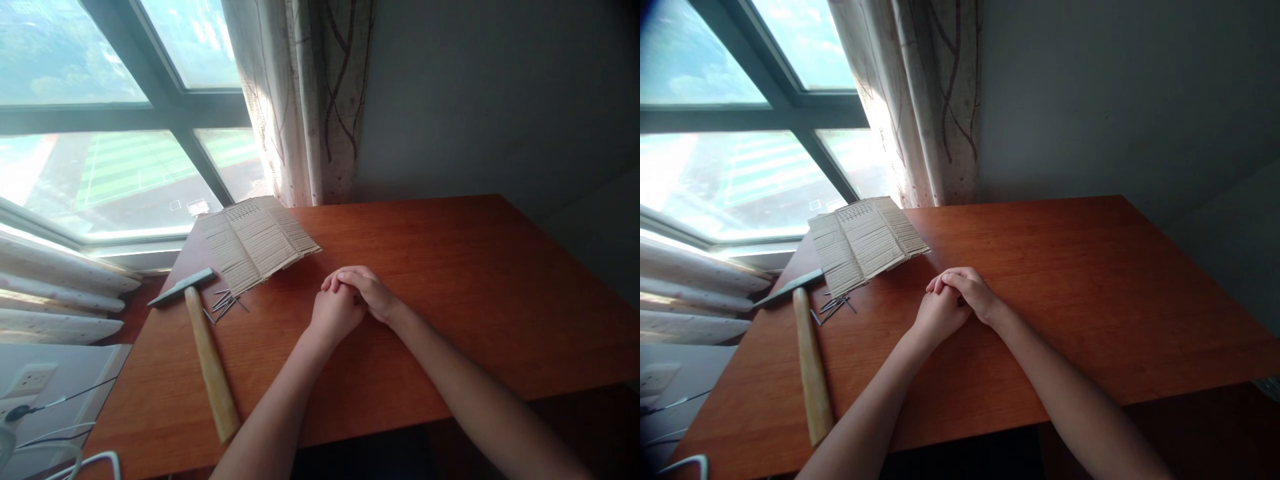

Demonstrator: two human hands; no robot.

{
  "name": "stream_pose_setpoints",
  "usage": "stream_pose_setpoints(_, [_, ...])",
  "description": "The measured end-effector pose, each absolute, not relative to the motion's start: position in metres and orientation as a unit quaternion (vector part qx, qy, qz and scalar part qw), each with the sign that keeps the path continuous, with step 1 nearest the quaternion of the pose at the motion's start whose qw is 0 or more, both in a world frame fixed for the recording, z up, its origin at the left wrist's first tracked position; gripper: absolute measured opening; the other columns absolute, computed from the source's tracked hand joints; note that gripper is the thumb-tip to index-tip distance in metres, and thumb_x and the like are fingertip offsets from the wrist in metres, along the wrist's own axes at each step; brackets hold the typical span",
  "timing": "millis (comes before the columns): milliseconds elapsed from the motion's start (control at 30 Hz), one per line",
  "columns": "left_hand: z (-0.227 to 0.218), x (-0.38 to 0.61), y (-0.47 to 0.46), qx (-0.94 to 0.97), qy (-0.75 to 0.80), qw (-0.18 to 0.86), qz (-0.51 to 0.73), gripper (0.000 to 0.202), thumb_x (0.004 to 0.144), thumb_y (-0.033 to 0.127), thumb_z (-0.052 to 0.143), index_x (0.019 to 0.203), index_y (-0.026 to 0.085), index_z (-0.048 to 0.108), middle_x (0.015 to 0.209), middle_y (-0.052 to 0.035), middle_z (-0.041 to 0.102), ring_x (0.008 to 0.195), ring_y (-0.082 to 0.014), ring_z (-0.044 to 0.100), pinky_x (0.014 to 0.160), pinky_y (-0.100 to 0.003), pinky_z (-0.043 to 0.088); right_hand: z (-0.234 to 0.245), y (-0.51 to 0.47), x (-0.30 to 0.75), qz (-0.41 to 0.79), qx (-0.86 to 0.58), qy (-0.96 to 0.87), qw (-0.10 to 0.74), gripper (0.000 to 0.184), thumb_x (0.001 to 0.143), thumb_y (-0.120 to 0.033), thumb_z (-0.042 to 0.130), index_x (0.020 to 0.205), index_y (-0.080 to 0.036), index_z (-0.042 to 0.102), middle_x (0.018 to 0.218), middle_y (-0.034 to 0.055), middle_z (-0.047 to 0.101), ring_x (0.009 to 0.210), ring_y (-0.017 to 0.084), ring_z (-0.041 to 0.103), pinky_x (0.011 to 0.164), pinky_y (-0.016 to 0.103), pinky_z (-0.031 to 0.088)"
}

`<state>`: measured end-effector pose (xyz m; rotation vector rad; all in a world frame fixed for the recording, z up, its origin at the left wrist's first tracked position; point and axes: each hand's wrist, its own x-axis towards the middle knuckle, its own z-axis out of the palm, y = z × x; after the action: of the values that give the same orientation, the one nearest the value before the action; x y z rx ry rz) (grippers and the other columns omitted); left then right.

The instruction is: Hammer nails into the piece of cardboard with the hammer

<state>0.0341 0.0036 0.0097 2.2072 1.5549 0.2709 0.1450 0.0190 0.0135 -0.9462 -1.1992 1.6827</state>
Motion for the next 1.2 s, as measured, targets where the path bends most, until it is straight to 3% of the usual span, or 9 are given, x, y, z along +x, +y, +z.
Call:
stream_pose_setpoints(667, [0.012, 0.035, 0.003, 0.793, 0.561, 0.221, 0.089, 0.033, 0.081, 0.023, 0.054, 0.110, 0.017, 0.069, 0.094, -0.0123, 0.071, 0.083, -0.0268, 0.069, 0.066, -0.032, 0.053, 0.012, 0.019, 0.144, 0.671, -0.375, -0.482, 0.421, 0.025, 0.082, -0.029, 0.053, 0.065, -0.018, 0.067, 0.088, 0.0074, 0.074, 0.093, 0.023, 0.065, 0.087, 0.033, 0.046])
stream_pose_setpoints(800, [0.008, 0.033, 0.004, 0.790, 0.556, 0.232, 0.117, 0.026, 0.079, 0.021, 0.054, 0.099, 0.016, 0.069, 0.089, -0.0114, 0.070, 0.078, -0.0254, 0.067, 0.064, -0.032, 0.051, 0.012, 0.019, 0.145, 0.673, -0.379, -0.479, 0.418, 0.026, 0.083, -0.030, 0.053, 0.065, -0.018, 0.068, 0.089, 0.0076, 0.074, 0.094, 0.023, 0.065, 0.086, 0.034, 0.046])
stream_pose_setpoints(933, [0.007, 0.028, 0.008, 0.762, 0.511, 0.344, 0.199, 0.003, 0.073, 0.018, 0.056, 0.072, 0.016, 0.058, 0.072, -0.0043, 0.060, 0.068, -0.0173, 0.059, 0.057, -0.025, 0.042, 0.015, 0.020, 0.149, 0.691, -0.345, -0.479, 0.417, 0.019, 0.081, -0.027, 0.057, 0.073, -0.017, 0.072, 0.096, 0.0082, 0.074, 0.097, 0.023, 0.064, 0.089, 0.034, 0.046])
stream_pose_setpoints(1067, [0.013, 0.024, 0.011, 0.673, 0.434, 0.532, 0.275, 0.018, 0.071, 0.020, 0.054, 0.061, 0.019, 0.039, 0.060, 0.0036, 0.043, 0.058, -0.0092, 0.045, 0.051, -0.021, 0.033, 0.017, 0.018, 0.150, 0.740, -0.272, -0.445, 0.425, 0.019, 0.079, -0.026, 0.060, 0.089, -0.018, 0.074, 0.103, 0.0089, 0.074, 0.102, 0.024, 0.065, 0.093, 0.036, 0.046])
stream_pose_setpoints(1200, [0.018, 0.026, 0.009, 0.627, 0.423, 0.581, 0.301, 0.016, 0.067, 0.019, 0.054, 0.060, 0.019, 0.039, 0.058, 0.0050, 0.040, 0.056, -0.0080, 0.041, 0.050, -0.021, 0.030, 0.019, 0.015, 0.148, 0.730, -0.257, -0.452, 0.443, 0.021, 0.082, -0.028, 0.060, 0.092, -0.018, 0.075, 0.106, 0.0101, 0.074, 0.105, 0.025, 0.065, 0.097, 0.038, 0.046])
